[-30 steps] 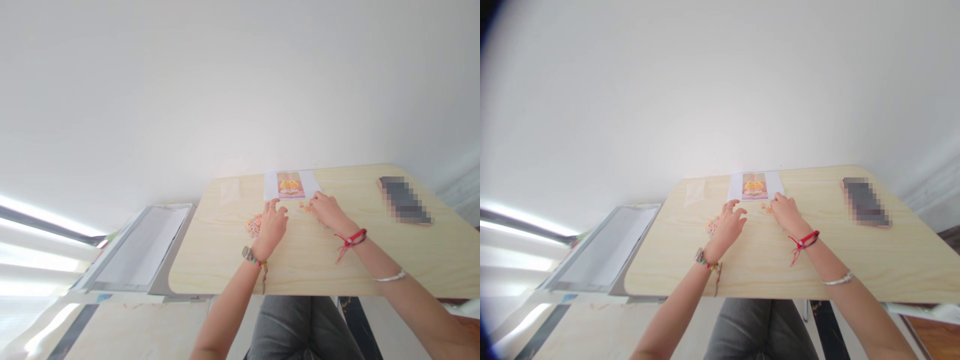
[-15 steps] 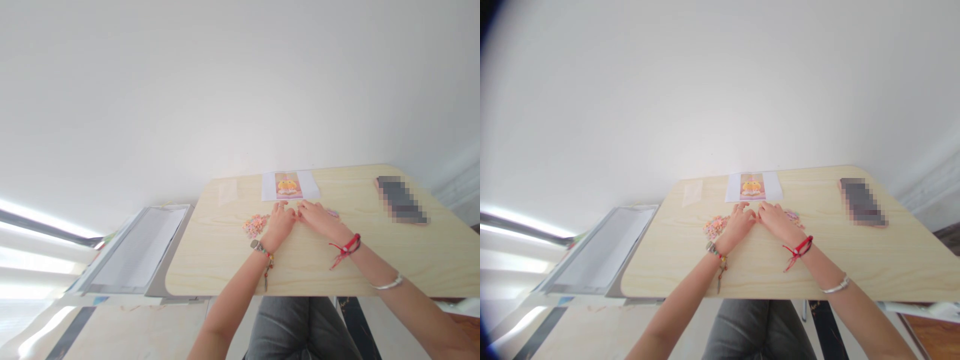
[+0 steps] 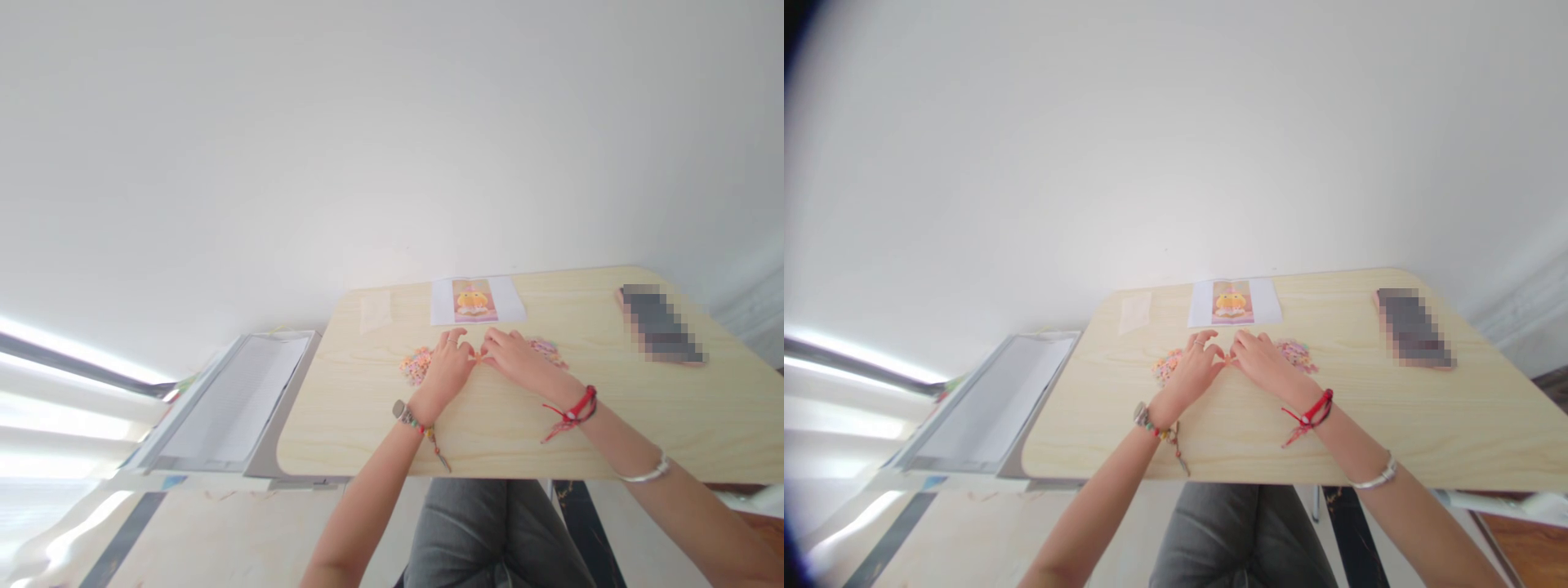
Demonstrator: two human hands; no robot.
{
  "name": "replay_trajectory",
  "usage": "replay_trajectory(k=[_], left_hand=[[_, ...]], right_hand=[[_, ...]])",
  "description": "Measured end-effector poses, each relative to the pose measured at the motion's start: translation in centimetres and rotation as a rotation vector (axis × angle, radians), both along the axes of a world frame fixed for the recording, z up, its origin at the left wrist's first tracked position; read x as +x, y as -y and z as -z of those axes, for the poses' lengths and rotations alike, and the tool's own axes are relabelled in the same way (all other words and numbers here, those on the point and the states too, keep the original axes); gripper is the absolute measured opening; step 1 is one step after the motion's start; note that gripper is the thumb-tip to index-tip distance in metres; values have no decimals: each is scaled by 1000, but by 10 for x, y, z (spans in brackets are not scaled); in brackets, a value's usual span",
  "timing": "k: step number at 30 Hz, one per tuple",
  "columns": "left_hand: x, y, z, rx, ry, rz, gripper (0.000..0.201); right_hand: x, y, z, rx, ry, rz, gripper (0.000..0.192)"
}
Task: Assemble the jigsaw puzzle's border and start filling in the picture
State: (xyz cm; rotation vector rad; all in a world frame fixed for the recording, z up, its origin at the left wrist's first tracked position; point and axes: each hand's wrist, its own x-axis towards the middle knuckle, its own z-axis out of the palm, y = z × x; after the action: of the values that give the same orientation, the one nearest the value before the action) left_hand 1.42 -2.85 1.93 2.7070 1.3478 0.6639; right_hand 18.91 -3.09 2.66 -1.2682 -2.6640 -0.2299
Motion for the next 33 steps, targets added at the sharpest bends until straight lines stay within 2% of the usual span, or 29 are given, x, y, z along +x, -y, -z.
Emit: replay_trajectory(k=[5, 13, 17, 21, 25, 28, 30, 33], left_hand=[[20, 0, -5, -3, 15, 38, 8], [80, -11, -12, 2, -34, 173, 10], [89, -11, -11, 34, -52, 197, 12], [65, -5, -16, 7, -63, 150, 10], [15, 3, -21, 18, -60, 23, 7], [-28, 8, -18, 43, -47, -74, 6], [-54, 10, -13, 50, -61, -85, 3], [-86, 9, -4, 71, -52, -169, 4]], right_hand=[[25, 4, 3, 3, -65, 22, 13], [85, 13, 0, -90, -101, 177, 13], [92, 17, 4, -80, -101, 221, 13], [70, 15, 7, -66, -152, 142, 15], [21, 3, 4, -51, -163, 10, 13], [-24, -9, 2, -66, -172, -95, 13], [-53, -16, 2, -90, -185, -148, 14], [-86, -25, 1, -126, -152, -201, 16]])
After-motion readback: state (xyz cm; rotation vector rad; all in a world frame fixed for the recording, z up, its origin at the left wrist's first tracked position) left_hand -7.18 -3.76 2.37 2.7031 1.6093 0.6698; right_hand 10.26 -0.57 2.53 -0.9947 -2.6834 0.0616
